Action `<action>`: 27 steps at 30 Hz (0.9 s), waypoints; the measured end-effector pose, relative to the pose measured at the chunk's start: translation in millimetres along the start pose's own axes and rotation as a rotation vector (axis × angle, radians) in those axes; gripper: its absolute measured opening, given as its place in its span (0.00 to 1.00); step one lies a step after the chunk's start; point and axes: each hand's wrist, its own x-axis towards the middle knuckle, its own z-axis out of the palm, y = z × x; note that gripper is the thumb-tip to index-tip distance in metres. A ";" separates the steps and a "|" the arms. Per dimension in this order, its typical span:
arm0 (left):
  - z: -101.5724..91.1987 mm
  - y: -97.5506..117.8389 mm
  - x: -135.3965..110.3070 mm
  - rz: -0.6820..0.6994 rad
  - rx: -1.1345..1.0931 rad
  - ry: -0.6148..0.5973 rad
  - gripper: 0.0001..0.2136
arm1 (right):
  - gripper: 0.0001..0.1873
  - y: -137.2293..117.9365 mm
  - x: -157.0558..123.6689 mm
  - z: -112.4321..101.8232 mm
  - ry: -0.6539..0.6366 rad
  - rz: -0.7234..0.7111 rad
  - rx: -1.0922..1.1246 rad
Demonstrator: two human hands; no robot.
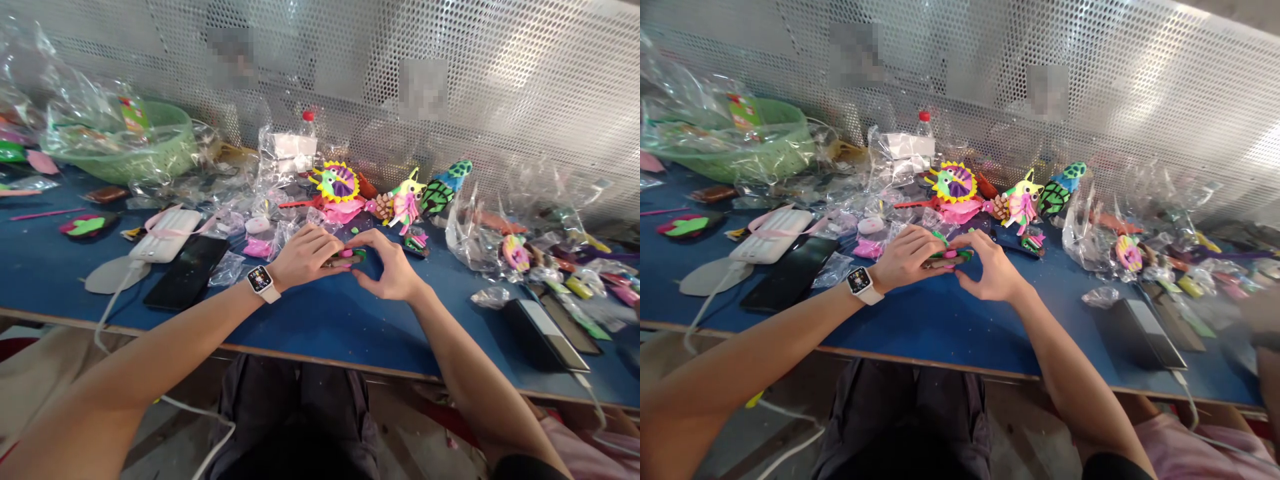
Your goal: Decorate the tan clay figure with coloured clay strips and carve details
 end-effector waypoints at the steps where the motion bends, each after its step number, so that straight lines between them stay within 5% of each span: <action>1: 0.5 0.3 0.0 -0.010 0.003 -0.008 0.15 | 0.23 1.7 -0.6 -0.1 0.006 -0.001 -0.004; 6: 4.2 3.1 -0.3 -0.019 -0.019 -0.020 0.13 | 0.15 9.8 -3.0 7.3 0.120 0.005 0.006; 10: 6.4 3.9 0.0 -0.081 -0.082 -0.040 0.15 | 0.18 11.7 -2.9 10.5 0.143 0.070 0.076; 20: 1.5 3.5 9.0 -0.585 -0.612 -0.005 0.24 | 0.21 38.9 0.0 18.4 0.171 0.190 0.200; 27: 1.4 10.9 17.7 -0.765 -0.734 0.069 0.30 | 0.28 37.0 -1.6 20.1 0.076 0.218 0.274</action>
